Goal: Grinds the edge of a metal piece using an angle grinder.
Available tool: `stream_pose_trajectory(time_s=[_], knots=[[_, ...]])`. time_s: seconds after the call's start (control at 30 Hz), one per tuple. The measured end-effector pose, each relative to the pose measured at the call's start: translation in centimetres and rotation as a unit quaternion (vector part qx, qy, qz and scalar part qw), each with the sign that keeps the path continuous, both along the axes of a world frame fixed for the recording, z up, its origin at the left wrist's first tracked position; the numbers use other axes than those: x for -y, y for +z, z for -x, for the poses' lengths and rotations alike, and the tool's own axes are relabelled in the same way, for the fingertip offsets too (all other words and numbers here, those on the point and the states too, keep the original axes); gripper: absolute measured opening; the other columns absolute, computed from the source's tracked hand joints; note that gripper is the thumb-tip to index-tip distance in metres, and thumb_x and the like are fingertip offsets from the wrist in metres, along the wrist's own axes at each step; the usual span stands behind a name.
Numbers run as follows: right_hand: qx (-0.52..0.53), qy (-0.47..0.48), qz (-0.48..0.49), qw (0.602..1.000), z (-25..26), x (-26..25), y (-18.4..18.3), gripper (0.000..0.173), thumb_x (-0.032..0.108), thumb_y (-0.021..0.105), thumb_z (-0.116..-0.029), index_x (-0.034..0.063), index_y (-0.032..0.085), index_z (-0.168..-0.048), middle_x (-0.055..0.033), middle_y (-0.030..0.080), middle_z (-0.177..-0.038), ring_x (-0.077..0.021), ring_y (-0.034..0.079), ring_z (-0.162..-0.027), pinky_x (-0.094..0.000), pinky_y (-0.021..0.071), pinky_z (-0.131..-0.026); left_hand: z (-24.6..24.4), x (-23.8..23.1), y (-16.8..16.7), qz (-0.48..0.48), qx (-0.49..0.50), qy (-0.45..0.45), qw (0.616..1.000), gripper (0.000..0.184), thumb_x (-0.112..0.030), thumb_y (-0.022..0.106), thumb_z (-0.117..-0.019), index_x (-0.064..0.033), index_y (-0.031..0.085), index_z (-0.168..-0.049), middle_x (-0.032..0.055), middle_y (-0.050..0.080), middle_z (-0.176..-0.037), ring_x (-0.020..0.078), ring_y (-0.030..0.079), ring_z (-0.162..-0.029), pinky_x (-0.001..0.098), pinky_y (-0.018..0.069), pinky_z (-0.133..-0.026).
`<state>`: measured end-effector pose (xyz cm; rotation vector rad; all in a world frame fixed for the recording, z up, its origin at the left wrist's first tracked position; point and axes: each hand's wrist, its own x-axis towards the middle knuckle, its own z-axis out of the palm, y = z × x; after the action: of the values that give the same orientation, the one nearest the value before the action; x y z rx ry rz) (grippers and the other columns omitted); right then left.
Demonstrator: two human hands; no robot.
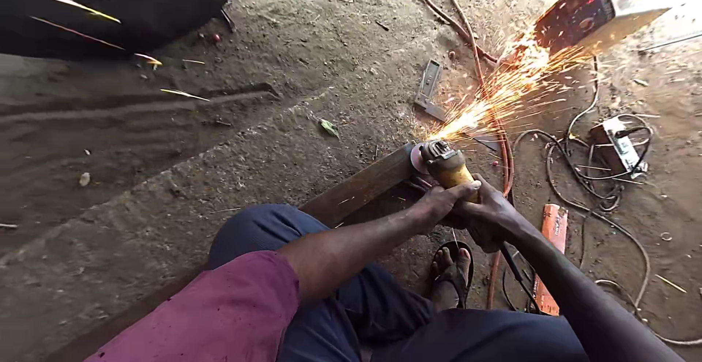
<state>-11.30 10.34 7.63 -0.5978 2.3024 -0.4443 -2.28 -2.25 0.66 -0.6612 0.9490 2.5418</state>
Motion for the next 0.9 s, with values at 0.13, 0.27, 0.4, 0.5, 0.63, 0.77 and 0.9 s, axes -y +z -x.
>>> stream_pose_trajectory(time_s=[0.13,0.27,0.4,0.5,0.63,0.77,0.9], knots=[[-0.007,-0.005,-0.006,1.000,0.5,-0.3,-0.9,0.069,0.051,0.078,-0.0761,0.0289,0.053,-0.136,-0.0048,0.072,-0.092,-0.0222,0.072,-0.077,-0.0534,0.0601,-0.066,0.1,0.2,0.1,0.004,-0.007,-0.011,1.000,0.068,-0.061,0.064,-0.0947,-0.0024,0.061,-0.130,0.0193,0.073,-0.107,0.0318,0.074,-0.092,0.0508,0.0638,-0.080],[0.005,-0.003,0.018,1.000,0.6,1.1,-0.8,0.066,0.050,0.079,-0.0758,0.0261,0.054,-0.133,-0.0059,0.072,-0.090,-0.0233,0.072,-0.075,-0.0530,0.0596,-0.065,0.4,1.2,-0.3,0.012,-0.005,0.003,1.000,0.070,-0.063,0.064,-0.0935,-0.0025,0.062,-0.129,0.0198,0.073,-0.109,0.0329,0.074,-0.094,0.0527,0.0634,-0.081],[0.012,0.001,0.003,1.000,1.0,0.6,-0.6,0.067,0.050,0.079,-0.0749,0.0273,0.054,-0.133,-0.0052,0.072,-0.092,-0.0223,0.072,-0.076,-0.0520,0.0602,-0.066,0.1,1.0,0.4,0.001,-0.002,-0.004,1.000,0.068,-0.061,0.063,-0.0951,-0.0018,0.061,-0.129,0.0195,0.073,-0.109,0.0322,0.074,-0.094,0.0518,0.0640,-0.081],[0.013,-0.018,0.003,1.000,1.3,1.0,-0.7,0.067,0.048,0.079,-0.0748,0.0267,0.054,-0.134,-0.0072,0.072,-0.095,-0.0242,0.072,-0.077,-0.0530,0.0599,-0.066,0.6,1.3,0.4,0.009,-0.008,-0.008,1.000,0.069,-0.062,0.062,-0.0952,-0.0019,0.062,-0.128,0.0191,0.073,-0.107,0.0314,0.075,-0.093,0.0514,0.0636,-0.080],[0.020,-0.002,0.002,1.000,1.0,1.0,-0.3,0.065,0.048,0.080,-0.0755,0.0274,0.055,-0.132,-0.0049,0.072,-0.093,-0.0214,0.072,-0.076,-0.0506,0.0609,-0.066,0.4,1.4,0.3,0.003,0.001,-0.013,1.000,0.069,-0.063,0.063,-0.0944,-0.0013,0.063,-0.127,0.0193,0.073,-0.107,0.0321,0.075,-0.094,0.0523,0.0639,-0.081],[0.025,-0.009,-0.014,1.000,1.4,0.5,0.2,0.068,0.050,0.082,-0.0741,0.0280,0.054,-0.133,-0.0048,0.073,-0.093,-0.0220,0.072,-0.078,-0.0511,0.0609,-0.067,0.5,0.9,0.5,-0.006,-0.015,-0.027,1.000,0.069,-0.063,0.061,-0.0957,-0.0016,0.062,-0.128,0.0194,0.073,-0.106,0.0321,0.075,-0.092,0.0508,0.0644,-0.080],[0.035,-0.001,0.005,0.999,1.2,2.1,0.6,0.065,0.047,0.077,-0.0785,0.0259,0.053,-0.135,-0.0070,0.072,-0.092,-0.0235,0.072,-0.076,-0.0520,0.0596,-0.064,0.8,2.4,0.6,0.009,-0.005,-0.015,1.000,0.069,-0.063,0.061,-0.0955,-0.0015,0.063,-0.125,0.0196,0.073,-0.103,0.0314,0.074,-0.087,0.0495,0.0639,-0.077]])
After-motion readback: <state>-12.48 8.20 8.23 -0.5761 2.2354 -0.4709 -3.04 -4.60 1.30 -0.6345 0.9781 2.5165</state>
